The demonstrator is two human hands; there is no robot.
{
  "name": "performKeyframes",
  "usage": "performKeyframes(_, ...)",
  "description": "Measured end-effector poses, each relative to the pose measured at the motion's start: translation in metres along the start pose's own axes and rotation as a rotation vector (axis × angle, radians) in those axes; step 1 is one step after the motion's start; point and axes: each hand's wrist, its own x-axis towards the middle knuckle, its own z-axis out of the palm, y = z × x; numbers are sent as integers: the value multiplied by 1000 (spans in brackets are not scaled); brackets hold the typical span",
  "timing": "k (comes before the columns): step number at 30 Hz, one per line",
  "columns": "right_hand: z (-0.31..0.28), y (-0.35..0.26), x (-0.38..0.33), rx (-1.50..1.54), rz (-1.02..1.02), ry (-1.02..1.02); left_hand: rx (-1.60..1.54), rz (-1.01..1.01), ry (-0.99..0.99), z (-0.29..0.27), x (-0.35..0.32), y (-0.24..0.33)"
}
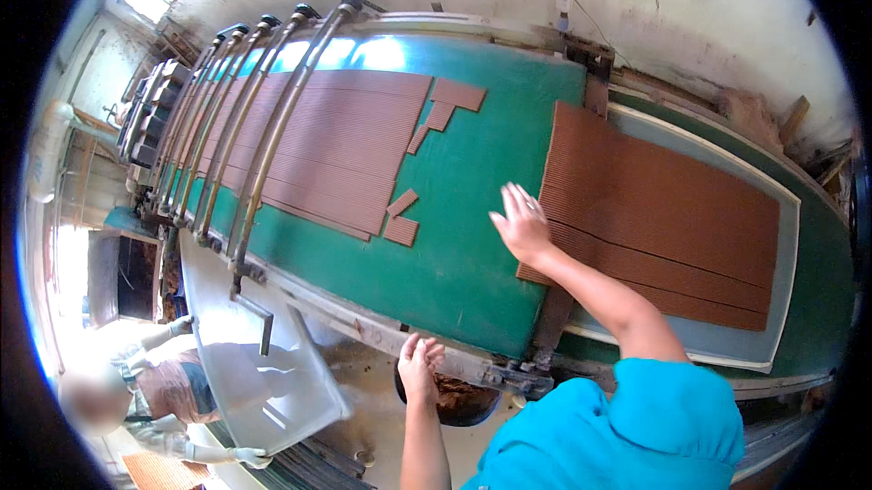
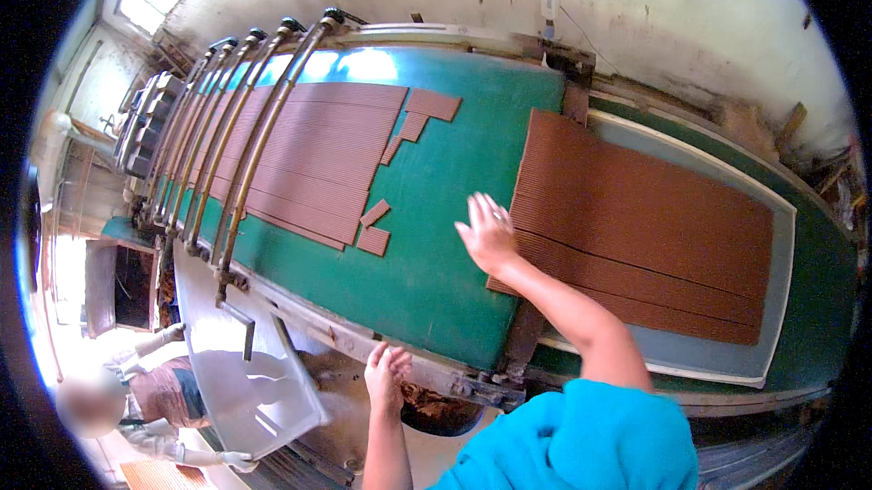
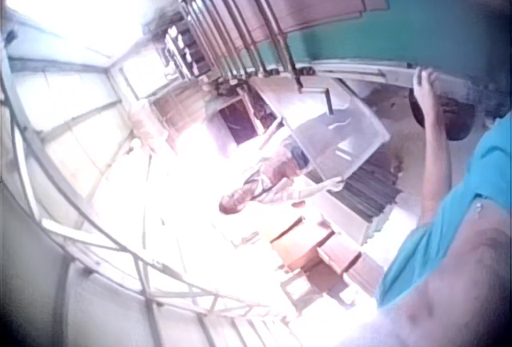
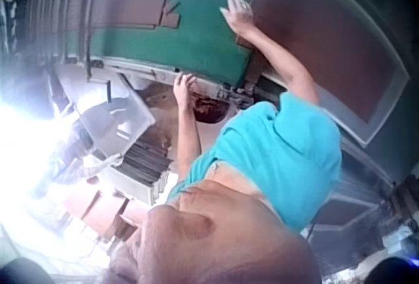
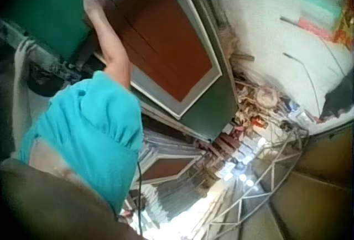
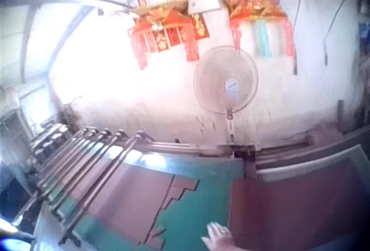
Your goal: The person assembles rectangular frames by placing brown textured sheets into metal frames on a green conveyor belt. They repeatedly pick up sheets, align them within the frames, and stack the completed units.
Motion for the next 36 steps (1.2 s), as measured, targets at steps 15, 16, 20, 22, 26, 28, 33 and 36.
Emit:
performKeyframes(15,118,25,180,-249,-165,-203,-407,-336,-132,89,141,46)
performKeyframes(16,108,29,179,-199,-178,-256,-375,-338,-131,90,139,43)
performKeyframes(20,86,51,221,-180,-242,71,-304,-320,-141,99,132,37)
performKeyframes(22,87,77,255,-251,-160,134,-287,-323,-170,102,129,34)
performKeyframes(26,90,103,279,-229,143,91,-257,-337,-216,104,127,28)
performKeyframes(28,111,76,235,-375,78,9,-251,-350,-217,110,127,30)
performKeyframes(33,77,-48,-5,-167,-463,-297,-324,-380,-277,114,113,17)
performKeyframes(36,58,-59,-56,33,-300,-276,-192,-347,-289,112,102,-4)
